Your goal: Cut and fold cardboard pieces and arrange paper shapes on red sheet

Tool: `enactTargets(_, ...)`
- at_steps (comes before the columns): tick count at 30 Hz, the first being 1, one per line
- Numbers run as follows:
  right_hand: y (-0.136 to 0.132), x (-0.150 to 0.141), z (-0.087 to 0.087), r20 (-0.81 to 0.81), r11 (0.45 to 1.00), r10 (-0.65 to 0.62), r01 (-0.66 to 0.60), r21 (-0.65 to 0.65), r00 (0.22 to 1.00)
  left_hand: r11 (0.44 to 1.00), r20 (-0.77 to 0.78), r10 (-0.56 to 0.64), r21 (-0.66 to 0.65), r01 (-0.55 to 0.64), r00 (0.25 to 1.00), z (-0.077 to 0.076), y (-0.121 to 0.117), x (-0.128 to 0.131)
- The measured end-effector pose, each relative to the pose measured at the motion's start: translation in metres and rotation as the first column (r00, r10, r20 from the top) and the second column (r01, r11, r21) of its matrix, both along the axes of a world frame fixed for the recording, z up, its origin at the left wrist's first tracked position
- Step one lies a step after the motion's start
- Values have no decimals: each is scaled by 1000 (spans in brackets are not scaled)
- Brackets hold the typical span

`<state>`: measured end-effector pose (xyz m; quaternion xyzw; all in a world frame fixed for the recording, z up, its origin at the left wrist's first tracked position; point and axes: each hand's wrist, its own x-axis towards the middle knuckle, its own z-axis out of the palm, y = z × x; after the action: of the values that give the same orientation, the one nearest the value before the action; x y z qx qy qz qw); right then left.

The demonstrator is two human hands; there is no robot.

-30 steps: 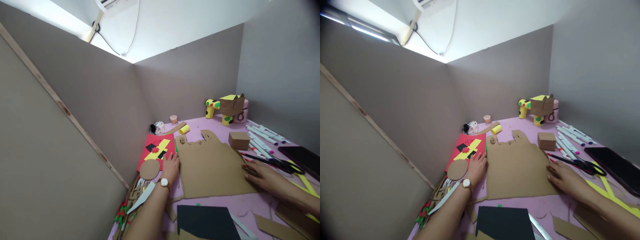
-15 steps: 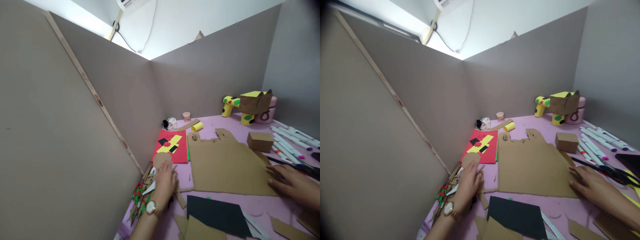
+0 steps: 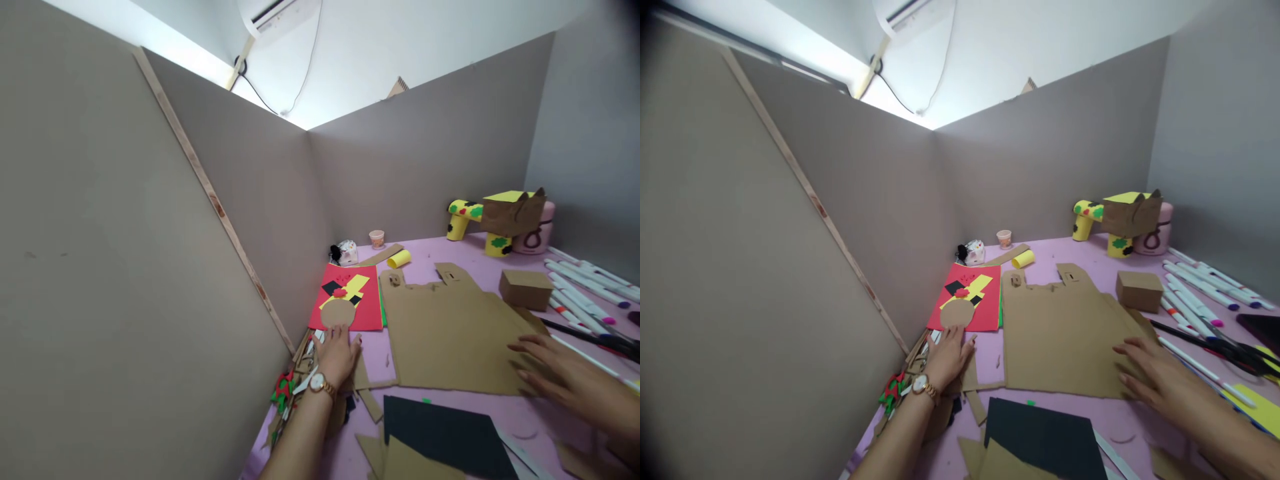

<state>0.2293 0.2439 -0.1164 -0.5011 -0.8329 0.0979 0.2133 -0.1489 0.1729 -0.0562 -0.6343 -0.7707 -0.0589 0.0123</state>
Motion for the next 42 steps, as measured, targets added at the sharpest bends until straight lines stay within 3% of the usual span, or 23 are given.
enactTargets(4,5,11,-10,-4,1000,0,0,26,1000,997,-13,78,7,-78,997,-4,12,-9)
enactTargets(9,4,9,-17,-3,998,51,-51,42,999,985,-66,171,-1,-171,983,-2,-11,-33)
enactTargets(14,-8,-6,-11,-8,998,61,-60,9,998,994,-63,107,-21,-109,992,-2,-37,-40)
enactTargets(19,-21,-17,6,-16,996,76,-77,-42,997,999,-35,43,-1,-44,998,1,-30,-33)
enactTargets(23,-36,-16,16,-65,996,69,-72,-51,996,999,-17,9,35,-8,1000,15,-30,-28)
enactTargets(26,-53,-14,29,-94,996,16,-24,-82,995,994,28,-66,86,63,997,23,-55,-16)
enactTargets(27,-60,-15,34,-88,994,7,-16,-106,996,982,100,-156,119,144,983,22,-68,-11)
enactTargets(29,-74,-19,46,-88,985,50,-64,-159,995,939,217,-338,138,314,916,13,-96,2)
enactTargets(31,-91,-27,55,-123,971,91,-115,-210,988,892,308,-448,91,442,840,-5,-122,15)
enactTargets(33,-110,-37,60,-151,961,133,-165,-224,980,829,331,-555,138,543,763,-25,-140,28)
enactTargets(35,-130,-47,62,-158,937,211,-246,-248,965,822,314,-561,108,559,766,-42,-148,38)
enactTargets(38,-151,-63,63,-155,886,307,-342,-314,939,827,275,-549,43,560,790,-50,-151,50)
enactTargets(42,-146,-78,60,-64,914,282,-288,-287,957,813,246,-581,130,568,776,-51,-153,58)
